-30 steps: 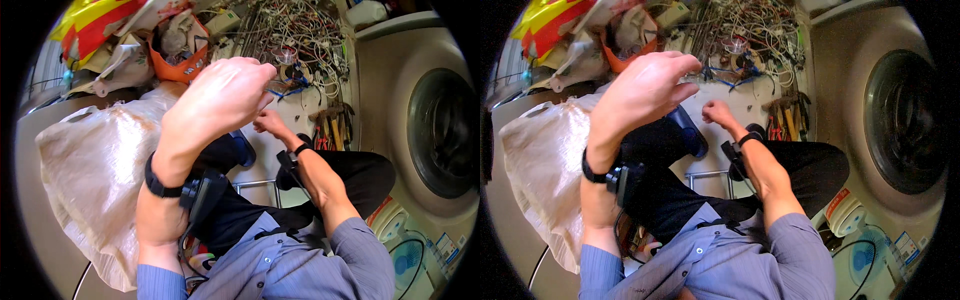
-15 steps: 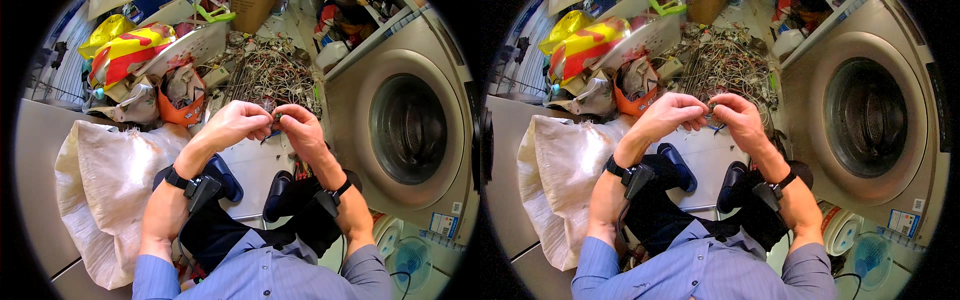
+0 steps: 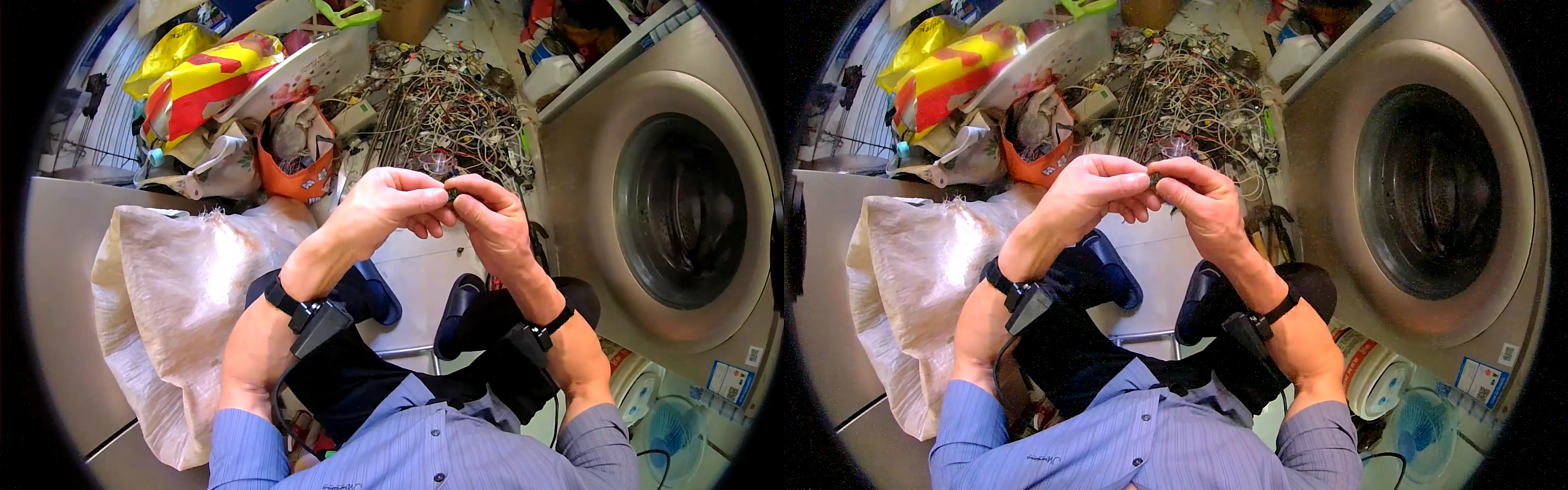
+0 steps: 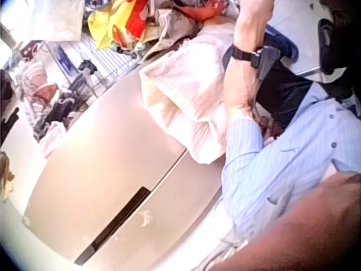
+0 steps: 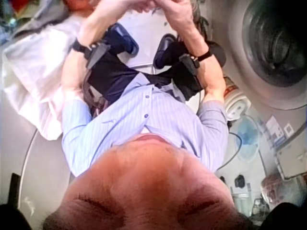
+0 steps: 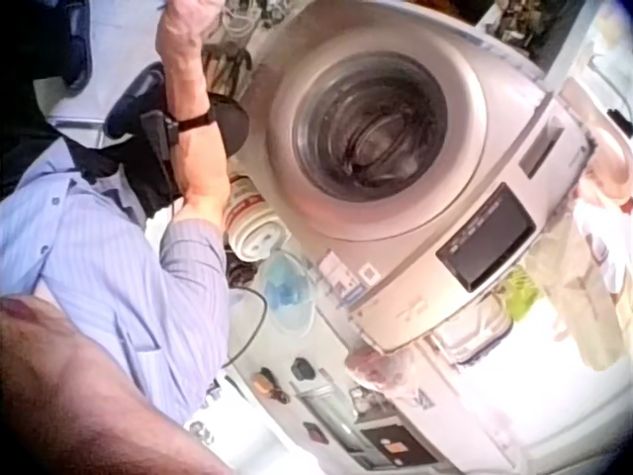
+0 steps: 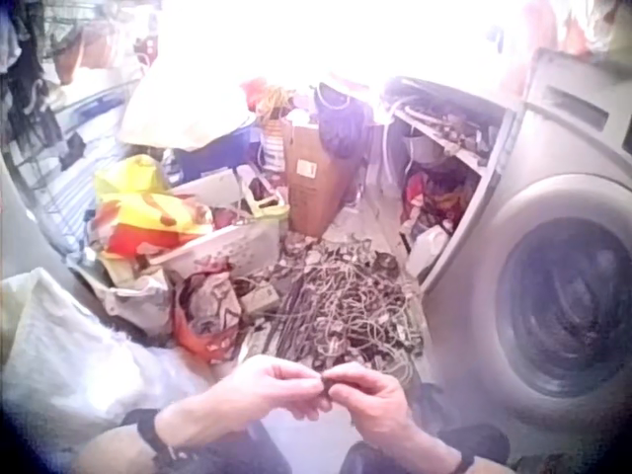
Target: The recorder uses a hammer and screwdriver to pry open and repair a white remote control while sitting on a floor cluttered with wires.
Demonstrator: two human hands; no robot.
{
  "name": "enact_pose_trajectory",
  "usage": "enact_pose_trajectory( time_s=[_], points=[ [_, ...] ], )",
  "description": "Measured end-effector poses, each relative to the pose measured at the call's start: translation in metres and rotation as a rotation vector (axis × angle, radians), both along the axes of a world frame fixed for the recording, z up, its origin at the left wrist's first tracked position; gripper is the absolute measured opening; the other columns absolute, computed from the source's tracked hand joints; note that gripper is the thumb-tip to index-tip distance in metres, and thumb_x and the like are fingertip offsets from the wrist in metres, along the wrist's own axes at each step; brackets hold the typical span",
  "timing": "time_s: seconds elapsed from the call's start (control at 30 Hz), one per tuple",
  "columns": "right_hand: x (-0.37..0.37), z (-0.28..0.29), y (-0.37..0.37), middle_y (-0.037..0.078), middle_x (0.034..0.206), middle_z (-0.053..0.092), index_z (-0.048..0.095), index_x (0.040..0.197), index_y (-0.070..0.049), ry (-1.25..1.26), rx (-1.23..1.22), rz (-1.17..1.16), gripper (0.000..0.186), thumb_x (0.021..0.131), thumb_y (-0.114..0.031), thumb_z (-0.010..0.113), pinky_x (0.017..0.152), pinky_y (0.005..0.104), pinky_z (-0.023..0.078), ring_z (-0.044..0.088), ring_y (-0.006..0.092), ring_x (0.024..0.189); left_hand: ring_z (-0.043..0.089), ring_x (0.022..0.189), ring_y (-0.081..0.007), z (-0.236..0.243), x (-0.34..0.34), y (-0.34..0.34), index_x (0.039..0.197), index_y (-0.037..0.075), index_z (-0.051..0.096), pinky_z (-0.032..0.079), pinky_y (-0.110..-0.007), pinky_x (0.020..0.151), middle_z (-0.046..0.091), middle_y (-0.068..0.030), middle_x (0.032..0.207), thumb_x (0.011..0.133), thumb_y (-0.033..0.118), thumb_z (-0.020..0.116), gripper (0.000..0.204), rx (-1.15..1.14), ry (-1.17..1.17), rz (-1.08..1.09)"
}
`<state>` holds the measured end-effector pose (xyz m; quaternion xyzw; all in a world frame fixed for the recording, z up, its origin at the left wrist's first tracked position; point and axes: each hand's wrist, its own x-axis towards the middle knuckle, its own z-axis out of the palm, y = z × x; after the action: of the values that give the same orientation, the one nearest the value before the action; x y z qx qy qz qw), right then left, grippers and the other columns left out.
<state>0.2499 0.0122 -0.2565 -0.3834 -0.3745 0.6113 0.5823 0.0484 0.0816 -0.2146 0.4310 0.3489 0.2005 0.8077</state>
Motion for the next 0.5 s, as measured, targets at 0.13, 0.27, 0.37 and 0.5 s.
enact_pose_trajectory(
  time_s=[0.13,0.27,0.37,0.5],
  points=[
    [-0.005,0.001,-0.002,0.005,0.103,0.073,0.070,0.122,0.002,-0.014,-0.057,-0.041,0.024,0.100,-0.006,0.067,0.082,0.0270,0.055,0.066,0.0114,0.090,0.072,0.078,-0.0142,0.003,0.005,-0.007,0.109,-0.001,0.075,0.057,-0.027,0.072,0.077,-0.0096,0.092,0.101,0.017,0.067,0.022,0.183,0.069,0.063],
    [-0.003,0.003,-0.004,0.006,0.101,0.073,0.069,0.119,0.003,-0.170,-0.007,-0.072,0.021,0.101,-0.008,0.067,0.078,0.0258,0.055,0.066,0.0114,0.086,0.071,0.076,-0.0116,0.009,0.013,-0.017,0.107,-0.004,0.075,0.055,-0.025,0.068,0.078,-0.0076,0.090,0.100,0.013,0.067,0.020,0.530,0.271,0.138],
    [-0.008,0.005,-0.005,0.006,0.093,0.072,0.069,0.107,0.002,-0.197,0.000,-0.099,0.013,0.102,-0.010,0.068,0.072,0.0244,0.055,0.066,0.0100,0.079,0.071,0.074,-0.0119,0.004,0.015,-0.022,0.105,-0.002,0.076,0.056,-0.026,0.066,0.078,-0.0098,0.086,0.097,0.010,0.070,0.016,0.823,0.388,0.155],
    [-0.006,0.005,-0.005,0.006,0.090,0.072,0.069,0.107,0.002,-0.227,-0.030,-0.095,0.013,0.102,-0.010,0.067,0.070,0.0246,0.055,0.065,0.0099,0.077,0.072,0.071,-0.0155,0.003,0.015,-0.024,0.103,0.000,0.076,0.056,-0.029,0.065,0.077,-0.0125,0.085,0.093,0.010,0.073,0.014,1.043,0.470,0.149]
  ],
)
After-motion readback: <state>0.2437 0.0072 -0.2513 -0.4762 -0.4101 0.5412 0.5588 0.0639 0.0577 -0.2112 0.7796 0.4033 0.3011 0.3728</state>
